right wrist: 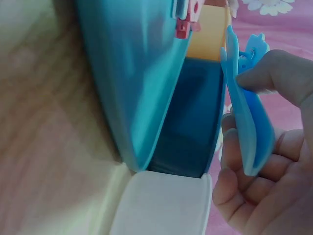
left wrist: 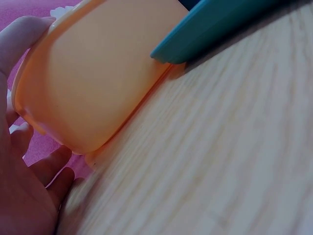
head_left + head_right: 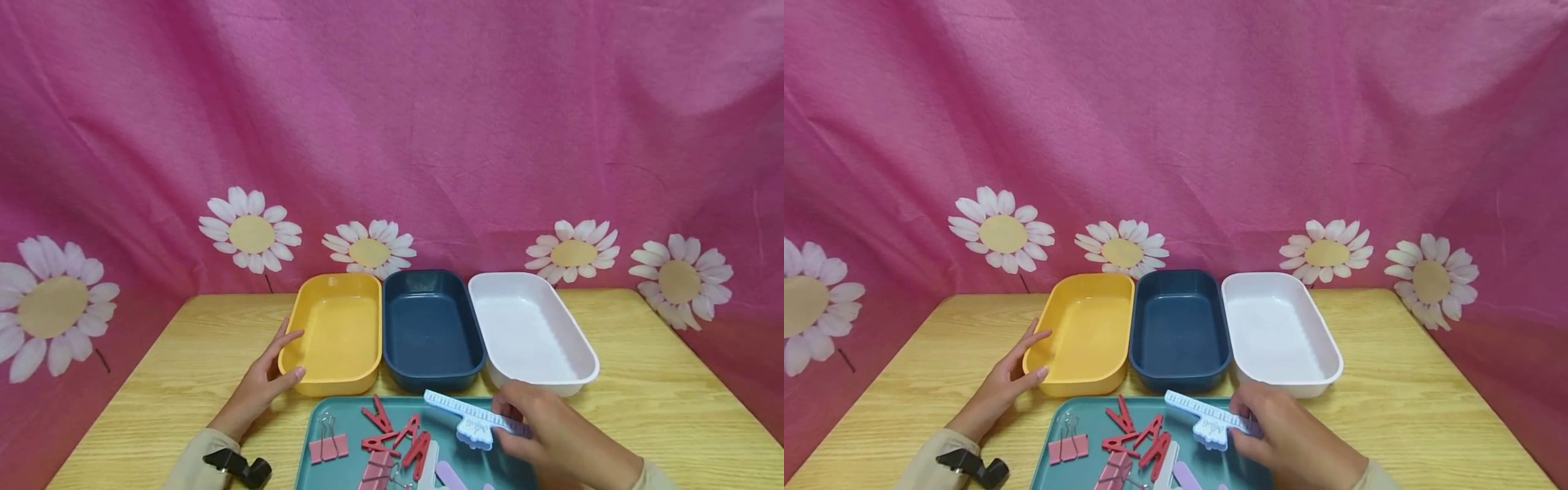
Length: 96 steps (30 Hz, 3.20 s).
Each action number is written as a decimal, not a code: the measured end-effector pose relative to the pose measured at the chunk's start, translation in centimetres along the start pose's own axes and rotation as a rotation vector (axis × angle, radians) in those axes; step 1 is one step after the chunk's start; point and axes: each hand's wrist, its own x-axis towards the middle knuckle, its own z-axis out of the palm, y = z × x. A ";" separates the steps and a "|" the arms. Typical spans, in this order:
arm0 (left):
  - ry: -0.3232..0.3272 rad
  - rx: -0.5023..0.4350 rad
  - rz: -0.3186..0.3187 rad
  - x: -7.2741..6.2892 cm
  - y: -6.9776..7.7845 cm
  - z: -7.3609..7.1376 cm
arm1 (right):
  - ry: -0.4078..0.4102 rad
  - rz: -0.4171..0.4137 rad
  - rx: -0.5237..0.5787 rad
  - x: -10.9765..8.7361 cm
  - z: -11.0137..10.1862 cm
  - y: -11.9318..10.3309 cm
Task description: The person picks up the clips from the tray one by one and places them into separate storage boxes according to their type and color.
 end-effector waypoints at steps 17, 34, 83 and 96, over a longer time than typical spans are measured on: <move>-0.015 -0.049 0.025 -0.1 -0.1 0.0 | 0.338 -0.277 -0.191 0.9 -1.6 0.5; -0.020 -0.059 0.003 0.0 0.0 -0.1 | 0.407 -0.218 -0.226 2.0 -3.7 2.4; -0.009 -0.019 -0.041 -0.1 0.4 0.1 | 0.538 0.130 -0.242 2.3 -4.2 9.0; -0.004 -0.007 -0.045 0.2 0.3 0.0 | 0.493 0.192 -0.213 2.3 -4.3 8.8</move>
